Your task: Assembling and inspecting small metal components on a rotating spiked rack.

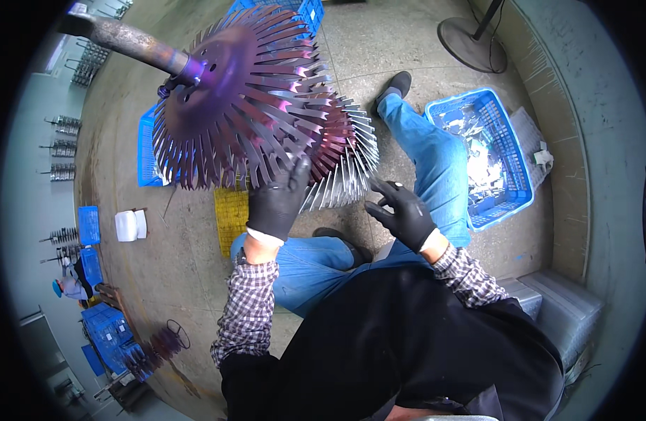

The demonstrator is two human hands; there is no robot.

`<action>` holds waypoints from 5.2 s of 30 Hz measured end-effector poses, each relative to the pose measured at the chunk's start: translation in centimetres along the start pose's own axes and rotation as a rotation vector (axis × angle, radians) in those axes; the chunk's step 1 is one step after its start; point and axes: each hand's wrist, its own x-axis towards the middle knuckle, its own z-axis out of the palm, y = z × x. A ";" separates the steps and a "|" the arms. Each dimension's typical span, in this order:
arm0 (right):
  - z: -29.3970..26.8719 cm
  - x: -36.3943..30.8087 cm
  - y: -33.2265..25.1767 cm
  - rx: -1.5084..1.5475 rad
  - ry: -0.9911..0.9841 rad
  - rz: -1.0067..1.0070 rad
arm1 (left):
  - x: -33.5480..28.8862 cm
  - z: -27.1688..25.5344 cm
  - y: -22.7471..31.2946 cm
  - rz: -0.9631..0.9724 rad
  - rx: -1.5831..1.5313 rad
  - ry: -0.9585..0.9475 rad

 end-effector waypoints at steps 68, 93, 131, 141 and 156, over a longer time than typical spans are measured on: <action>2.5 3.4 -5.9 -0.351 0.007 0.143 | 1.9 4.8 -1.2 0.391 -0.242 -0.176; 2.4 4.6 -6.0 -0.139 -0.066 0.326 | 2.0 4.8 -0.5 0.220 -0.316 -0.374; -11.6 -2.1 -0.4 -0.085 0.321 0.457 | 0.3 4.3 -4.3 0.143 -0.357 -0.234; -23.0 -10.7 29.0 -0.734 0.222 0.773 | 2.1 -0.7 0.5 0.130 -0.323 -0.235; -17.2 -3.5 42.6 -1.252 0.152 0.485 | 3.1 1.6 1.3 0.009 -0.153 -0.265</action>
